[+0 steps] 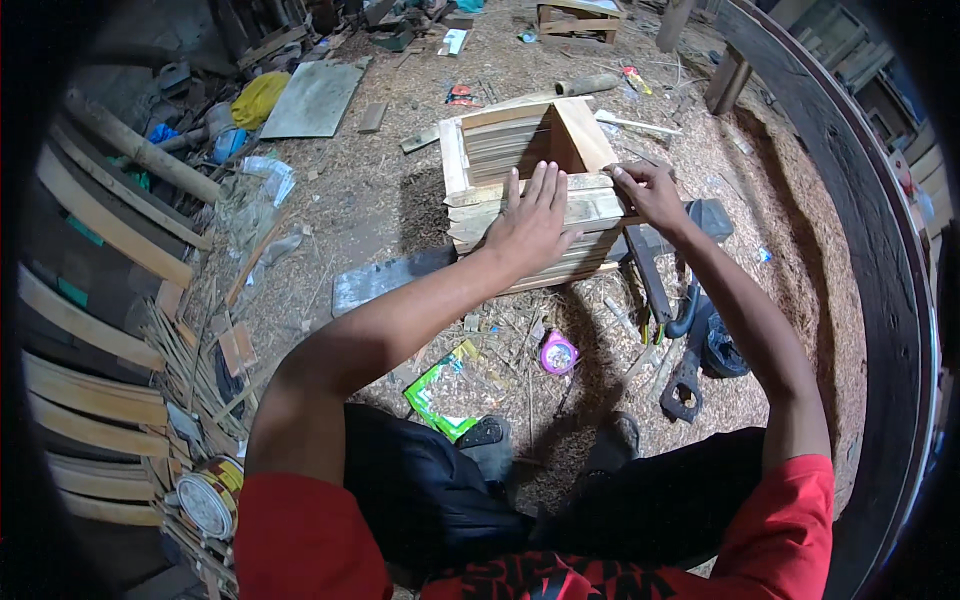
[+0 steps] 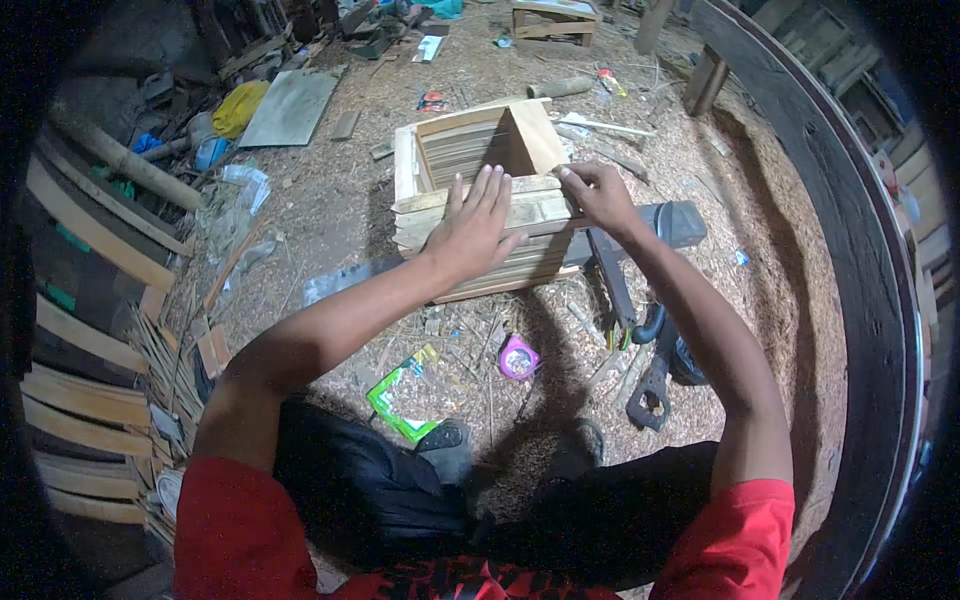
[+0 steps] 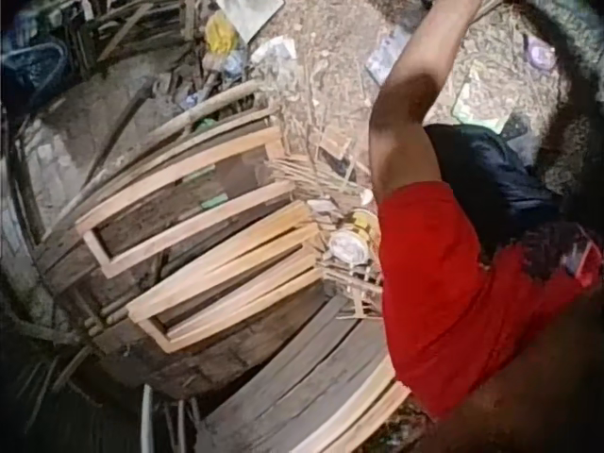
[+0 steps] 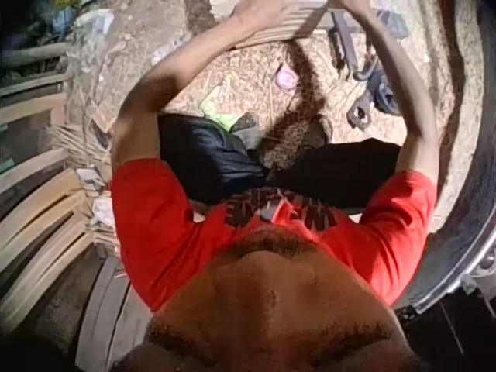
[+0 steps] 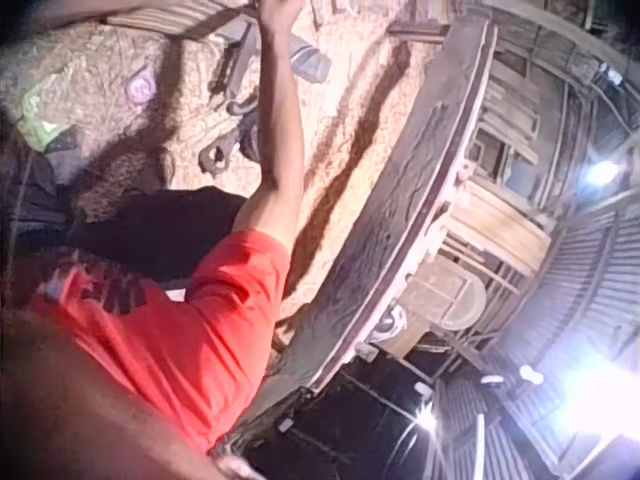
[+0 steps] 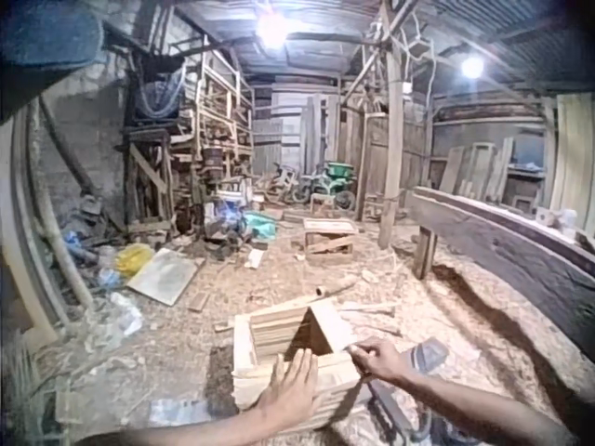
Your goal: The person shapes a wooden strip with an axe, trims it with pliers, and then hammers it onto a wooden box using the axe.
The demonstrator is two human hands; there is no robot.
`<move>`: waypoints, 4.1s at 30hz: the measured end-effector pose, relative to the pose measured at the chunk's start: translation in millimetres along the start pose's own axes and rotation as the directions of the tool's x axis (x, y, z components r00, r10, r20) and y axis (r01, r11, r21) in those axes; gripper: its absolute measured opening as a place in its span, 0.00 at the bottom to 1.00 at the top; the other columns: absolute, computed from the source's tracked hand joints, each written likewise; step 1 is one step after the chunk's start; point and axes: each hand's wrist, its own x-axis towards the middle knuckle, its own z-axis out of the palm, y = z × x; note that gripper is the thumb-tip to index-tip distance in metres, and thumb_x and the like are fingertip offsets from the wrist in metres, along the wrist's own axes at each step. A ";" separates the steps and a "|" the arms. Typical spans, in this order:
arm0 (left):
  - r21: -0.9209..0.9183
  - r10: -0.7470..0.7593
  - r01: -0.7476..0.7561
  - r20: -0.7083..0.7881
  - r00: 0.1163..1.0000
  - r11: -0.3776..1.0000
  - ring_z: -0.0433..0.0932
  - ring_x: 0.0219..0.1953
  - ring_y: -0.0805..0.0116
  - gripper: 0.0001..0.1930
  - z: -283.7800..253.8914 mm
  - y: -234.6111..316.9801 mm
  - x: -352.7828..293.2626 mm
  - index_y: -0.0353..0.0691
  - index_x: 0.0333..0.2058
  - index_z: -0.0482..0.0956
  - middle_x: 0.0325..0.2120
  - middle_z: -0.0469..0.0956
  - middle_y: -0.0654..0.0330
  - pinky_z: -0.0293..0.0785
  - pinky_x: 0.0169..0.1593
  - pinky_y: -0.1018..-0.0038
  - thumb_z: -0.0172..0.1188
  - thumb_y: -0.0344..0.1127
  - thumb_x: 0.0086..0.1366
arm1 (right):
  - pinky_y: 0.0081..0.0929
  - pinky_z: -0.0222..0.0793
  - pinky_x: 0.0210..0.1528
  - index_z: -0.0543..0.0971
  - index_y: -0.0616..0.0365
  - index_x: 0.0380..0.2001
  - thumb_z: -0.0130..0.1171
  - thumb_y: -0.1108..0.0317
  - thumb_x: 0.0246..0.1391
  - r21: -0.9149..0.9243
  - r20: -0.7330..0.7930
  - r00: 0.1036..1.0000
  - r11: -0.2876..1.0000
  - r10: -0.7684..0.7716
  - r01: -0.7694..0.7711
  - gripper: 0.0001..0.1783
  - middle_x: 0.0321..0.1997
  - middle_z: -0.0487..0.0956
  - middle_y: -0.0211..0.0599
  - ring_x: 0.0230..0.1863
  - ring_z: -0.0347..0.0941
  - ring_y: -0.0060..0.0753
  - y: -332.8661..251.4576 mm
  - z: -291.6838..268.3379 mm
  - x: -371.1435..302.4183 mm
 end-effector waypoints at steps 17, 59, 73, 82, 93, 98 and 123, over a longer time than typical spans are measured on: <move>0.018 0.032 -0.032 -0.024 0.999 0.999 0.59 0.68 0.49 0.40 -5.2 0.2 11.8 0.27 0.64 0.58 0.65 0.61 0.41 0.53 0.69 0.51 0.52 0.56 0.67 | 0.21 0.72 0.32 0.83 0.67 0.36 0.60 0.62 0.63 0.329 -0.110 0.988 0.942 0.107 -0.065 0.15 0.29 0.83 0.34 0.29 0.76 0.19 20.7 12.5 14.2; -0.619 -0.245 0.169 -0.038 0.969 0.767 0.82 0.45 0.52 0.14 0.9 -30.2 47.8 0.36 0.41 0.85 0.41 0.83 0.48 0.75 0.52 0.66 0.63 0.38 0.60 | 0.23 0.71 0.41 0.81 0.63 0.45 0.55 0.70 0.63 0.195 -0.155 0.980 0.969 -0.124 0.154 0.11 0.45 0.73 0.38 0.41 0.73 0.25 7.1 16.4 -16.9; -0.527 -0.239 0.115 -0.172 0.956 0.842 0.73 0.53 0.47 0.18 6.9 -14.6 38.1 0.32 0.46 0.81 0.44 0.79 0.46 0.68 0.60 0.59 0.60 0.35 0.59 | 0.25 0.71 0.39 0.84 0.62 0.37 0.68 0.65 0.55 0.019 -0.086 0.994 0.998 -0.063 0.065 0.12 0.33 0.80 0.34 0.34 0.75 0.23 7.8 -1.0 4.0; -0.553 -0.273 0.165 -0.119 0.954 0.817 0.74 0.52 0.46 0.17 4.5 -13.9 39.0 0.33 0.45 0.80 0.43 0.80 0.45 0.68 0.59 0.57 0.59 0.36 0.60 | 0.23 0.70 0.39 0.84 0.64 0.38 0.65 0.66 0.59 0.014 -0.068 0.978 0.980 -0.196 0.197 0.11 0.36 0.77 0.33 0.36 0.74 0.24 9.5 0.0 2.6; -0.499 -0.261 0.154 -0.152 0.953 0.853 0.76 0.50 0.48 0.15 6.3 -13.1 37.9 0.36 0.45 0.80 0.41 0.80 0.48 0.68 0.56 0.56 0.58 0.38 0.62 | 0.29 0.70 0.47 0.84 0.64 0.38 0.65 0.65 0.58 -0.045 -0.050 0.966 0.967 -0.253 0.251 0.12 0.38 0.80 0.39 0.41 0.77 0.33 6.8 1.2 2.4; -0.509 -0.258 0.159 -0.130 0.957 0.846 0.77 0.48 0.47 0.15 4.7 -11.4 39.1 0.37 0.45 0.80 0.40 0.80 0.48 0.69 0.55 0.55 0.57 0.37 0.62 | 0.30 0.70 0.47 0.83 0.64 0.37 0.65 0.66 0.57 -0.085 -0.075 0.950 0.951 -0.303 0.297 0.11 0.38 0.80 0.41 0.41 0.77 0.35 6.9 1.8 1.6; -0.130 0.158 -0.155 0.013 0.987 0.979 0.55 0.70 0.45 0.51 10.3 27.4 57.4 0.19 0.65 0.52 0.65 0.58 0.34 0.52 0.70 0.50 0.57 0.62 0.62 | 0.34 0.72 0.50 0.83 0.63 0.42 0.62 0.69 0.58 -0.040 -0.055 0.952 0.953 -0.301 0.299 0.11 0.41 0.82 0.45 0.45 0.79 0.39 14.5 -11.4 -1.3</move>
